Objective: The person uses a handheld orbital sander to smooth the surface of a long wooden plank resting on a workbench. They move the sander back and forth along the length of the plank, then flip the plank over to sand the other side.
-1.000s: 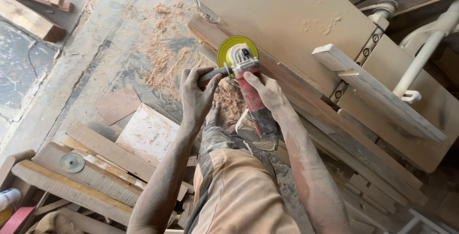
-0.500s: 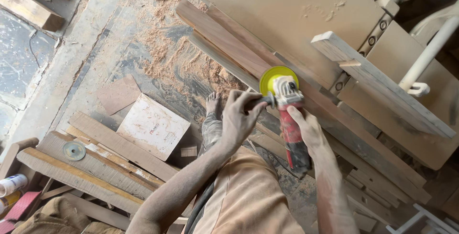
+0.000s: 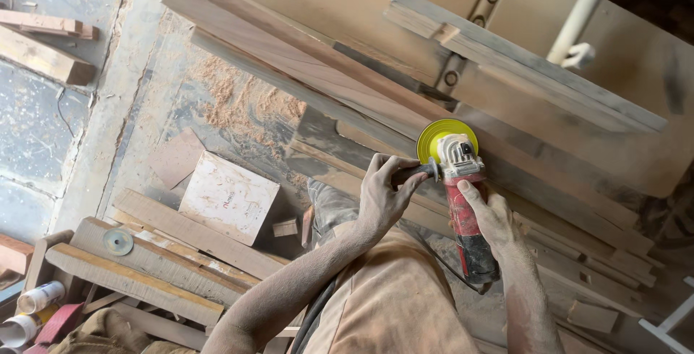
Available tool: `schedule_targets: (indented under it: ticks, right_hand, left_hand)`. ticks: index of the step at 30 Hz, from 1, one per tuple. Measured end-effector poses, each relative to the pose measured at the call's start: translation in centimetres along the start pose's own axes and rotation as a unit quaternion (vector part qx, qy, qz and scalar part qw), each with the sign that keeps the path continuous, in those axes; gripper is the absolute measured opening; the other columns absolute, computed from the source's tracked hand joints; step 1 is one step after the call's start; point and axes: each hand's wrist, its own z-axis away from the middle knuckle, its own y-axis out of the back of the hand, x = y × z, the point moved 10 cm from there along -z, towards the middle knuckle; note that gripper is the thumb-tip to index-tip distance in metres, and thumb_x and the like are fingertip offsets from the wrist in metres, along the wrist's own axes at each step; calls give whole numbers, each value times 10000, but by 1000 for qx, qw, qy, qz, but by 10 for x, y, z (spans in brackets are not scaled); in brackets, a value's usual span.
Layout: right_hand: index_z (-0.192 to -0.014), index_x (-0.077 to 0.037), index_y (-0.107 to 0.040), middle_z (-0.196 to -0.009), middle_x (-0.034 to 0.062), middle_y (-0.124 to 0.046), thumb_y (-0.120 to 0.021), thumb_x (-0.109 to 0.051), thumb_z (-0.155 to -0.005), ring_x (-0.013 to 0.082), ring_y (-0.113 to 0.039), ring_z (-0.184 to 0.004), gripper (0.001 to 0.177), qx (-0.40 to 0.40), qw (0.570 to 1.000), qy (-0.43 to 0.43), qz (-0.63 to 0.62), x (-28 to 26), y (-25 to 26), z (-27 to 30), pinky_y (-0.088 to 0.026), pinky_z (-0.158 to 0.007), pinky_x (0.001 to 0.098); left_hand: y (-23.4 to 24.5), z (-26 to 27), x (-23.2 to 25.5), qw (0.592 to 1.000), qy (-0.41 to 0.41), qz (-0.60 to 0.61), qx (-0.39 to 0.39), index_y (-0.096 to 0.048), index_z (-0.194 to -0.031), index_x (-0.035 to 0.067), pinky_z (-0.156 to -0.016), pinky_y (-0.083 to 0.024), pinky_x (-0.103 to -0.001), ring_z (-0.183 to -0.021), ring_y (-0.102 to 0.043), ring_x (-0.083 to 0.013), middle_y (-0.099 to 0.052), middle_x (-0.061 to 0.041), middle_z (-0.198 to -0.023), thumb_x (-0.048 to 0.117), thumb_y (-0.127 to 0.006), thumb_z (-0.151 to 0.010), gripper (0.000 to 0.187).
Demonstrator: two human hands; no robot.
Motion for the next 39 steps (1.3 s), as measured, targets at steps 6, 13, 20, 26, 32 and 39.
schedule_targets:
  ticks: [6,13,20,26,32,39]
  right_hand:
    - [-1245,-43,-593,-866,119,-682,-633,-565,-893,207,-689,-675,630,28,1000,3,9,37,63,10,-597,-606,375]
    - [-1260,-27,-614,-897,113,-687,-604,-583,-918,190,-694,-717,652,61,998,18,13,84,127,23,-600,-632,358]
    - [-1282,-48,-602,-906,101,-696,-621,-567,-894,197,-678,-669,649,95,993,-8,-72,132,174,40,-587,-602,377]
    - [-1232,-22,-635,-847,114,-679,-627,-544,-928,223,-658,-650,603,157,980,-54,-112,160,196,62,-557,-586,392]
    - [-1156,3,-659,-844,114,-699,-641,-530,-938,218,-687,-664,576,90,994,-30,-58,130,152,36,-586,-606,376]
    - [-1162,-30,-637,-824,119,-675,-651,-525,-903,217,-672,-633,559,27,999,9,17,36,70,18,-585,-585,381]
  left_hand:
    - [-66,22,10,999,-15,-12,-30,-734,-1103,62,-749,-651,-294,-903,-779,-192,-637,-99,-1079,273,-803,-901,300]
    - [-133,45,18,996,-36,-25,-75,-718,-1099,54,-740,-650,-293,-912,-782,-189,-630,-100,-1095,283,-793,-907,308]
    - [-203,61,3,983,-46,-68,-166,-674,-1117,46,-770,-654,-305,-915,-761,-228,-626,-128,-1119,318,-779,-919,351]
    - [-226,76,15,979,-36,-19,-199,-664,-1096,15,-807,-651,-336,-935,-755,-256,-612,-155,-1109,320,-778,-904,378]
    - [-164,64,6,989,-20,-41,-138,-674,-1114,33,-783,-649,-320,-910,-769,-244,-629,-128,-1100,329,-777,-903,377]
    - [-71,39,-5,1000,1,11,-26,-701,-1101,38,-806,-646,-305,-951,-779,-212,-650,-106,-1082,310,-790,-904,347]
